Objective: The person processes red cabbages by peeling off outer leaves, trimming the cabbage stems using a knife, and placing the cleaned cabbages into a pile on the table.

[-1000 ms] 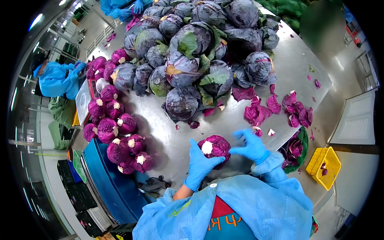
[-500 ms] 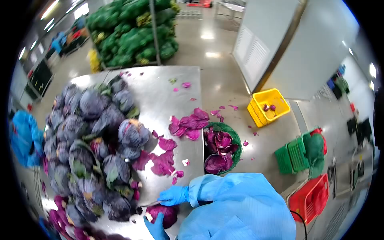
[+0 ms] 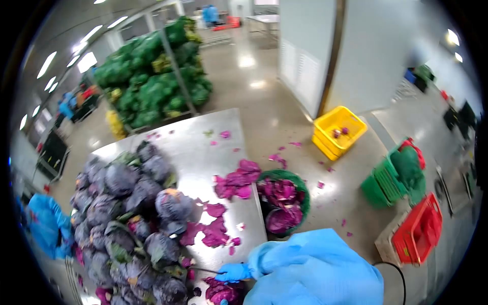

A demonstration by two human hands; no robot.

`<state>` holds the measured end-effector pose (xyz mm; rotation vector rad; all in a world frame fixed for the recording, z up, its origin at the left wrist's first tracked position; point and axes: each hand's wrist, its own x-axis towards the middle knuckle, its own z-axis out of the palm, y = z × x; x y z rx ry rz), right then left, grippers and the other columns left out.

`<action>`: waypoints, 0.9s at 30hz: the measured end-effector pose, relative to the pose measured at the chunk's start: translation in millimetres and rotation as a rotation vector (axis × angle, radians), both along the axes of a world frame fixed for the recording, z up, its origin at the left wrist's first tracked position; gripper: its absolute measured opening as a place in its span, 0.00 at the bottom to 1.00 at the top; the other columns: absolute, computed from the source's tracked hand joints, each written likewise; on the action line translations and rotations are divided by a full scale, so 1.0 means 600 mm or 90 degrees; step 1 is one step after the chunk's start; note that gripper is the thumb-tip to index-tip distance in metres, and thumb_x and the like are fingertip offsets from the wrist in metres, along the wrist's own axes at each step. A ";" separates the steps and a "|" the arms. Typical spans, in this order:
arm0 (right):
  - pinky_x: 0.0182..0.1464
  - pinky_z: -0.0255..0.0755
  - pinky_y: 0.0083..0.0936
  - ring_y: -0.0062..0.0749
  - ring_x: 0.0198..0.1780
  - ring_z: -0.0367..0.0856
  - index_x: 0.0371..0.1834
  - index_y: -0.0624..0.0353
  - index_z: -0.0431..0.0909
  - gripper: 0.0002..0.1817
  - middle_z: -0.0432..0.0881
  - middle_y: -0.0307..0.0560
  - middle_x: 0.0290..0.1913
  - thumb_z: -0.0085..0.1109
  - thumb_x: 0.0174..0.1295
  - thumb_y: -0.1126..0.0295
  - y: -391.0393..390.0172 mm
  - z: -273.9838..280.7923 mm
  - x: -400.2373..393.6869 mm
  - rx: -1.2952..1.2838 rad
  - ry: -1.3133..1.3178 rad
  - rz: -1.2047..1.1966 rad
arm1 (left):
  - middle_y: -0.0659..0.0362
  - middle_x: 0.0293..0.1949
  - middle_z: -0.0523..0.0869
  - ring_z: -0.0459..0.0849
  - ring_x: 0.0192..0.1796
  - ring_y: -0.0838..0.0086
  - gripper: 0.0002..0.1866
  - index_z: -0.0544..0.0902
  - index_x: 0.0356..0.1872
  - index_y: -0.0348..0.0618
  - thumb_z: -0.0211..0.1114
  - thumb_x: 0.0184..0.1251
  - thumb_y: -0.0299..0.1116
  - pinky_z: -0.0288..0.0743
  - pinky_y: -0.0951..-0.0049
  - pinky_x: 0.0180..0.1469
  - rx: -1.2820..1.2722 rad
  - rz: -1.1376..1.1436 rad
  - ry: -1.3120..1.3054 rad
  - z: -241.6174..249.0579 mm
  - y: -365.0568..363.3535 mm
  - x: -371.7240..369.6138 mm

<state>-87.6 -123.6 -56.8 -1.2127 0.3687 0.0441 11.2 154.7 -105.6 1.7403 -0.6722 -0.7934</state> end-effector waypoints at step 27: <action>0.45 0.76 0.34 0.41 0.42 0.82 0.62 0.56 0.73 0.24 0.80 0.52 0.57 0.61 0.65 0.61 -0.272 0.047 0.003 -0.743 0.106 -0.350 | 0.49 0.52 0.82 0.83 0.51 0.67 0.40 0.69 0.64 0.33 0.77 0.47 0.28 0.78 0.68 0.55 0.072 0.112 0.284 0.272 -0.151 -0.076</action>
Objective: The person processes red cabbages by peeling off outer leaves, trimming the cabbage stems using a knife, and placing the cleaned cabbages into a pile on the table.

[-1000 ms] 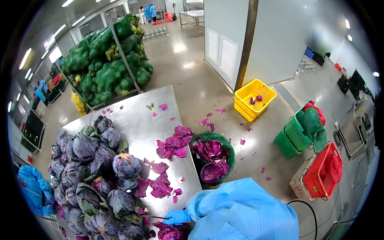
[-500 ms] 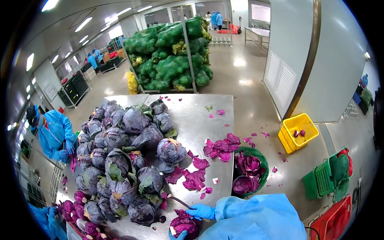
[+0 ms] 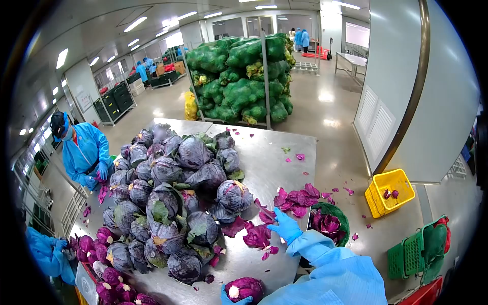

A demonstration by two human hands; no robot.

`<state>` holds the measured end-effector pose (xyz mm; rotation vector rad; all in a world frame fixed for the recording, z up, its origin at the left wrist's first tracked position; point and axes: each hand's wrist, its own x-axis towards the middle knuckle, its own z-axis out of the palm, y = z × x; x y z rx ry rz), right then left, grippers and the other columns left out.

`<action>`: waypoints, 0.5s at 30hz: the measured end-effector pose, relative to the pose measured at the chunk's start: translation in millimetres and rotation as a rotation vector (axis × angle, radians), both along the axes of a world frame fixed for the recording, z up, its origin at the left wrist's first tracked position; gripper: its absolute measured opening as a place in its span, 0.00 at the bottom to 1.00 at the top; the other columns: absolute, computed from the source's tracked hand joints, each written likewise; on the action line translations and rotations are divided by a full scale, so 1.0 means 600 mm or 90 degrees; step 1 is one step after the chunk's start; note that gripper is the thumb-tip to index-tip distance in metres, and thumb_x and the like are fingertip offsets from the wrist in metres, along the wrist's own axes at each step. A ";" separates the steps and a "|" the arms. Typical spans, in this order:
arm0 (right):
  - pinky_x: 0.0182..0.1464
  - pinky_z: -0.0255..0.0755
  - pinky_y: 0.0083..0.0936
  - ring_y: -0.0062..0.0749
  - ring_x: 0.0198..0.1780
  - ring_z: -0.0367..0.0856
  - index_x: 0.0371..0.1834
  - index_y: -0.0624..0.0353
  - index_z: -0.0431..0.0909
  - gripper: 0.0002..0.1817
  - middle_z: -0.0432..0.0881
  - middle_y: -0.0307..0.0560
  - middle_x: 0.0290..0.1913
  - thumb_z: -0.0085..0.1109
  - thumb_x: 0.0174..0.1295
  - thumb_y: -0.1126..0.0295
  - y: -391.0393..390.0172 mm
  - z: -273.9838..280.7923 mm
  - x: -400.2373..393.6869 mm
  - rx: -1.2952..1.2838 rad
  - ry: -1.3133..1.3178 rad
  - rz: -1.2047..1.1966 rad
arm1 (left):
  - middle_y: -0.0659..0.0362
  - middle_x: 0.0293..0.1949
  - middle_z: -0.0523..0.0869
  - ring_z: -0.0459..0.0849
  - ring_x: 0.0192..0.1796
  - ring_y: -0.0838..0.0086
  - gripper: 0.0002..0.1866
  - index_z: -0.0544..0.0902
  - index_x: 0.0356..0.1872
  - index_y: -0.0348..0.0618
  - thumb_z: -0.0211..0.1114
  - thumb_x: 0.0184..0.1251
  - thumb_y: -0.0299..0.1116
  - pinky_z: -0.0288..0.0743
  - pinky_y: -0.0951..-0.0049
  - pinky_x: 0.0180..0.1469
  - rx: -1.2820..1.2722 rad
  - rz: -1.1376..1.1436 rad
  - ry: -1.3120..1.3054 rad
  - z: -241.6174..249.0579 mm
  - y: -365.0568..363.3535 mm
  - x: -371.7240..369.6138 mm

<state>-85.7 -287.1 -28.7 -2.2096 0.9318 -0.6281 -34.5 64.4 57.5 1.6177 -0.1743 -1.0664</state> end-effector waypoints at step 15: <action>0.66 0.36 0.83 0.49 0.75 0.57 0.62 0.22 0.74 0.22 0.66 0.36 0.72 0.56 0.64 0.58 -0.007 -0.028 0.078 -0.190 0.358 0.198 | 0.52 0.63 0.70 0.72 0.64 0.63 0.58 0.57 0.70 0.35 0.85 0.35 0.31 0.70 0.65 0.65 -0.089 0.132 -0.093 -0.113 -0.004 -0.011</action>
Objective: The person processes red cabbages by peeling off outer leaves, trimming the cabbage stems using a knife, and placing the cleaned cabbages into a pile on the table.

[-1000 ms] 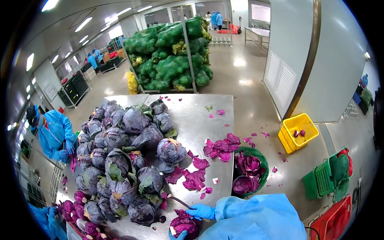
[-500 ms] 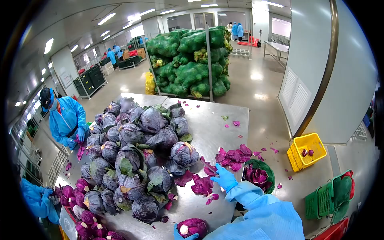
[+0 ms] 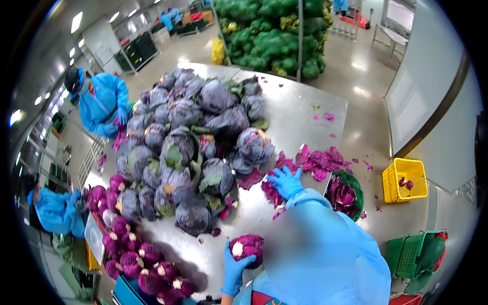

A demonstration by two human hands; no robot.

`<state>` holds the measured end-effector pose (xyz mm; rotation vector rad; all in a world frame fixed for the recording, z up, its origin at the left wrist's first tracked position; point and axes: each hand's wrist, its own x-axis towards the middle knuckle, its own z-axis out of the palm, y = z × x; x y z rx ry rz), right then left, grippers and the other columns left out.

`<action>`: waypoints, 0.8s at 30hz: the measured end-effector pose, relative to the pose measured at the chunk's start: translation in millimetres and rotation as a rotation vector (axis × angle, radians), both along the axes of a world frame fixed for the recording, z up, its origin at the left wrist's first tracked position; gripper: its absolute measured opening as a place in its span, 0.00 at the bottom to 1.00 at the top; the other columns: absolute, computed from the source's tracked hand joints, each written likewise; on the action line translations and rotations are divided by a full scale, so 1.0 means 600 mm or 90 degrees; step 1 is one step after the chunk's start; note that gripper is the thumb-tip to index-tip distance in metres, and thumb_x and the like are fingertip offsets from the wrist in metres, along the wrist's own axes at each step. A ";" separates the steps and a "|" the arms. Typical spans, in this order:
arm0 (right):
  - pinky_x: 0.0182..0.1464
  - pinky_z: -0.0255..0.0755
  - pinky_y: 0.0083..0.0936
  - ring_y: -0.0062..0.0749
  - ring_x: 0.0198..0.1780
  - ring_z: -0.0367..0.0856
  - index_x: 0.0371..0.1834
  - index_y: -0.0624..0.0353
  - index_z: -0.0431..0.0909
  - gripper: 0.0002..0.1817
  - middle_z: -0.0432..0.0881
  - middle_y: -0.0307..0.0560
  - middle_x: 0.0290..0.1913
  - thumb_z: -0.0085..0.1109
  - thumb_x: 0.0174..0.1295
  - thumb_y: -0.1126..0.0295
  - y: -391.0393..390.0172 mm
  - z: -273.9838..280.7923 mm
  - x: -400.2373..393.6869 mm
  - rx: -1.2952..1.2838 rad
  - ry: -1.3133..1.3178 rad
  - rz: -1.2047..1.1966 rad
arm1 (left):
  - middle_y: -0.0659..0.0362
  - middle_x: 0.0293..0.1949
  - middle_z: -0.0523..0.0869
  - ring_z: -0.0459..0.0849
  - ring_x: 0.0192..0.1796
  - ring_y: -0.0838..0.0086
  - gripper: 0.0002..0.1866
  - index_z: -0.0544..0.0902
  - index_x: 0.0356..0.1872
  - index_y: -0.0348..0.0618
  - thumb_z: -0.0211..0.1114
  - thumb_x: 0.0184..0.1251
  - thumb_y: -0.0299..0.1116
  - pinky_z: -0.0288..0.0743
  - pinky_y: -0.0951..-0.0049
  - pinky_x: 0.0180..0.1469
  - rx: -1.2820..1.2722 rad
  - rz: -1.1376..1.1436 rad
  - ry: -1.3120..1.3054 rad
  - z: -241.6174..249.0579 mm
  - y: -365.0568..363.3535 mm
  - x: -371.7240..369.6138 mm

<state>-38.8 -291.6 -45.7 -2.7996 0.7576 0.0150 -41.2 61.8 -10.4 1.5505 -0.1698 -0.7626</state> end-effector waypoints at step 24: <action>0.63 0.65 0.56 0.57 0.66 0.68 0.70 0.26 0.67 0.28 0.68 0.54 0.66 0.53 0.63 0.51 -0.311 -0.038 -0.097 0.090 -0.030 -0.470 | 0.32 0.71 0.54 0.56 0.72 0.37 0.57 0.57 0.71 0.32 0.79 0.39 0.45 0.56 0.49 0.71 0.696 -0.161 -0.521 0.170 -0.159 0.033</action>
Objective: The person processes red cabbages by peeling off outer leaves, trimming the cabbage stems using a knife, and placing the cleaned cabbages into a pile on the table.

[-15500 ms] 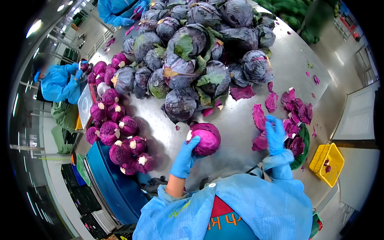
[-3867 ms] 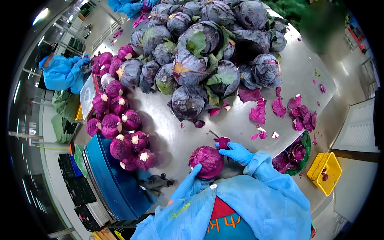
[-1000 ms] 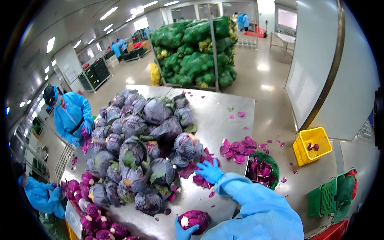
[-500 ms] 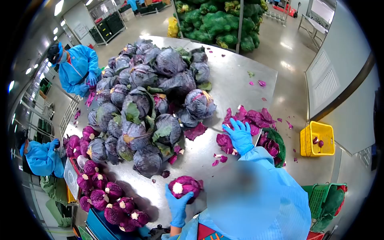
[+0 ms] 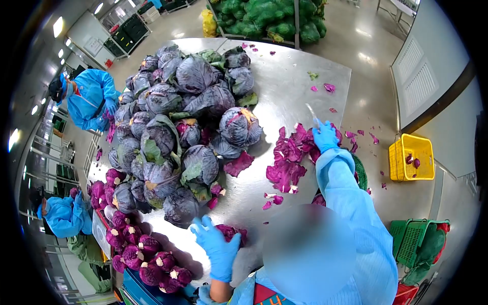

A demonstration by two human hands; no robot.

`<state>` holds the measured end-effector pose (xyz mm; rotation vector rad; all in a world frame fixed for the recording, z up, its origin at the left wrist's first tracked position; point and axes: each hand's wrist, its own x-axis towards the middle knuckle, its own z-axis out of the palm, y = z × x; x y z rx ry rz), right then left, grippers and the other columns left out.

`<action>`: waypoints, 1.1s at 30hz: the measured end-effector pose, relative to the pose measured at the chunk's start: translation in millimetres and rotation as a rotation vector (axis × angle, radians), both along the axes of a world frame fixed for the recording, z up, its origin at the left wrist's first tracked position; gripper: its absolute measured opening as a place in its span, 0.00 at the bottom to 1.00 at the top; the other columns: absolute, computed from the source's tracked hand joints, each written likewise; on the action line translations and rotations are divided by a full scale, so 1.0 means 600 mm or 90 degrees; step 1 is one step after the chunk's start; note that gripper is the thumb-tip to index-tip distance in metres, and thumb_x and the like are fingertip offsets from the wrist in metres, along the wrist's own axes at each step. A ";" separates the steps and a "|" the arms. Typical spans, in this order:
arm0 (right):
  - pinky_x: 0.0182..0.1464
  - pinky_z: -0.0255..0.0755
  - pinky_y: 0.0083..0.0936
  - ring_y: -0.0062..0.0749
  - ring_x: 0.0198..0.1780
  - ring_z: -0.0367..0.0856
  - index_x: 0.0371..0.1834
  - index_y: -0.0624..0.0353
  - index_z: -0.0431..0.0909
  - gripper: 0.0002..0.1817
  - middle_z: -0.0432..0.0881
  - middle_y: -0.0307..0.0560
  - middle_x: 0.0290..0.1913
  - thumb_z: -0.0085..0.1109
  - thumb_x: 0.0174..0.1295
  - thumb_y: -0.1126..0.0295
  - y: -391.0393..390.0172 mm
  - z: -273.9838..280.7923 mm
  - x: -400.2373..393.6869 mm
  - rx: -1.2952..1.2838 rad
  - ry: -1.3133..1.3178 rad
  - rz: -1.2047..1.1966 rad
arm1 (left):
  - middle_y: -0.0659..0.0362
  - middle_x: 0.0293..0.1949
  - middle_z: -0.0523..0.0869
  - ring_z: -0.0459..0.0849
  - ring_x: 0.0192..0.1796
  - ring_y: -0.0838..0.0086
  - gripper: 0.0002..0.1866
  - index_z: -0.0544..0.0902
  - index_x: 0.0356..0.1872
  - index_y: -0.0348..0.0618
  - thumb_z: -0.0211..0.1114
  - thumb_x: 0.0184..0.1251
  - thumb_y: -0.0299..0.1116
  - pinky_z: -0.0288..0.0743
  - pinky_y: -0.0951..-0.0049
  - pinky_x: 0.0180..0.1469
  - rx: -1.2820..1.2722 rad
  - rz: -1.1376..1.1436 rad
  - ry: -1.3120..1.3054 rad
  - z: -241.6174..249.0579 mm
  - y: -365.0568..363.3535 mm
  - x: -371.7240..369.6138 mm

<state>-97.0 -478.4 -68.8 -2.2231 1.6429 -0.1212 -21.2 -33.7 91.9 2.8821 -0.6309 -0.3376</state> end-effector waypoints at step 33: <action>0.62 0.70 0.28 0.28 0.54 0.78 0.60 0.67 0.73 0.21 0.81 0.43 0.50 0.59 0.69 0.65 0.272 0.050 -0.245 0.382 -0.833 -0.157 | 0.54 0.57 0.78 0.77 0.57 0.74 0.26 0.68 0.65 0.34 0.61 0.68 0.34 0.70 0.75 0.61 -0.384 -0.185 1.057 -0.203 -0.331 -0.239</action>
